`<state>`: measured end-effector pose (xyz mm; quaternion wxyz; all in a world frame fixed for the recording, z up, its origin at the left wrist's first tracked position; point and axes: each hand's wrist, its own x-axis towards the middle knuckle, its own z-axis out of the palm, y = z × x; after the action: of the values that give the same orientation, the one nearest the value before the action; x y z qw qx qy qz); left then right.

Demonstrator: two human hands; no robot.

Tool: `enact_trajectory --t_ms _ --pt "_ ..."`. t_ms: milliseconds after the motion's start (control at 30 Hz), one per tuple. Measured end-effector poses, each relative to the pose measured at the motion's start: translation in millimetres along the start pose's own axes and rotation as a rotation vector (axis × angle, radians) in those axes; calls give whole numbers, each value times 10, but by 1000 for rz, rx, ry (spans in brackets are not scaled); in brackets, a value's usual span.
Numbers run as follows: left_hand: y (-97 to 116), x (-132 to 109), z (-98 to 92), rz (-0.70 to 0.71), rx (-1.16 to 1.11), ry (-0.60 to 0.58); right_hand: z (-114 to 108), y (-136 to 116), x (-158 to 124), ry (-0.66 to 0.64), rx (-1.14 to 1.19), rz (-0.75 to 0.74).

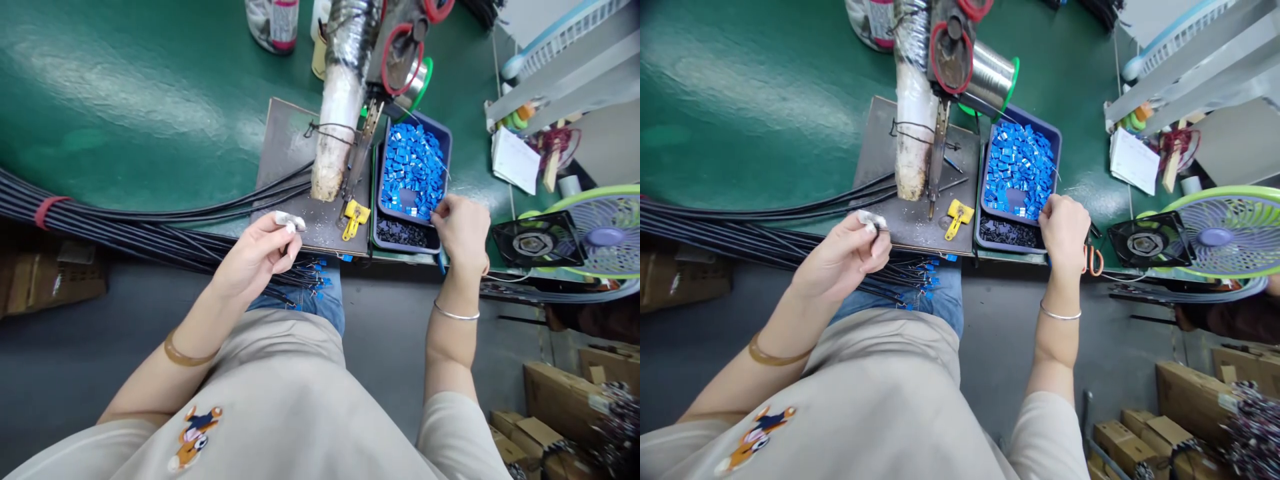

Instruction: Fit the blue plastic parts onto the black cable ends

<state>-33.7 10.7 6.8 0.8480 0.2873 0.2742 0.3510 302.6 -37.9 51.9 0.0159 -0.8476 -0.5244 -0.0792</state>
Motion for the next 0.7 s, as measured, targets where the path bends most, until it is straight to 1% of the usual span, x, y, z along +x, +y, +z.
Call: enact_trajectory --t_ms 100,167,233,300,333,367,400,467,533,567,600,633,667,700 --pt "-39 36 31 -11 39 2 5 12 54 -43 73 4" --pt "-71 55 38 -8 67 -10 17 34 86 0 143 14" --pt "-104 70 47 9 94 -31 4 39 92 106 219 16" --pt "-133 80 68 31 122 -45 -63 -14 35 253 321 5" --pt "-144 83 84 40 138 -45 -120 -74 -28 329 391 -6" --pt "-152 86 102 49 155 -42 -189 -156 -115 376 469 -29" --pt "-158 88 122 53 171 -39 -265 -256 -225 441 585 -46" --pt "-162 96 159 72 211 -35 -405 -491 -492 434 832 -93" --pt "-160 104 187 95 238 -37 -477 -729 -765 429 1045 -133" --pt "-159 108 197 105 248 -38 -472 -838 -882 369 1137 -213" --pt "-158 110 206 115 258 -38 -439 -939 -978 316 1209 -255" --pt "-159 111 214 126 270 -38 -381 -1030 -1050 270 1255 -254" --pt "-161 111 221 137 283 -40 -306 -1110 -1097 262 1254 -253" --pt "-164 111 228 148 296 -43 -221 -1179 -1122 287 1205 -246"
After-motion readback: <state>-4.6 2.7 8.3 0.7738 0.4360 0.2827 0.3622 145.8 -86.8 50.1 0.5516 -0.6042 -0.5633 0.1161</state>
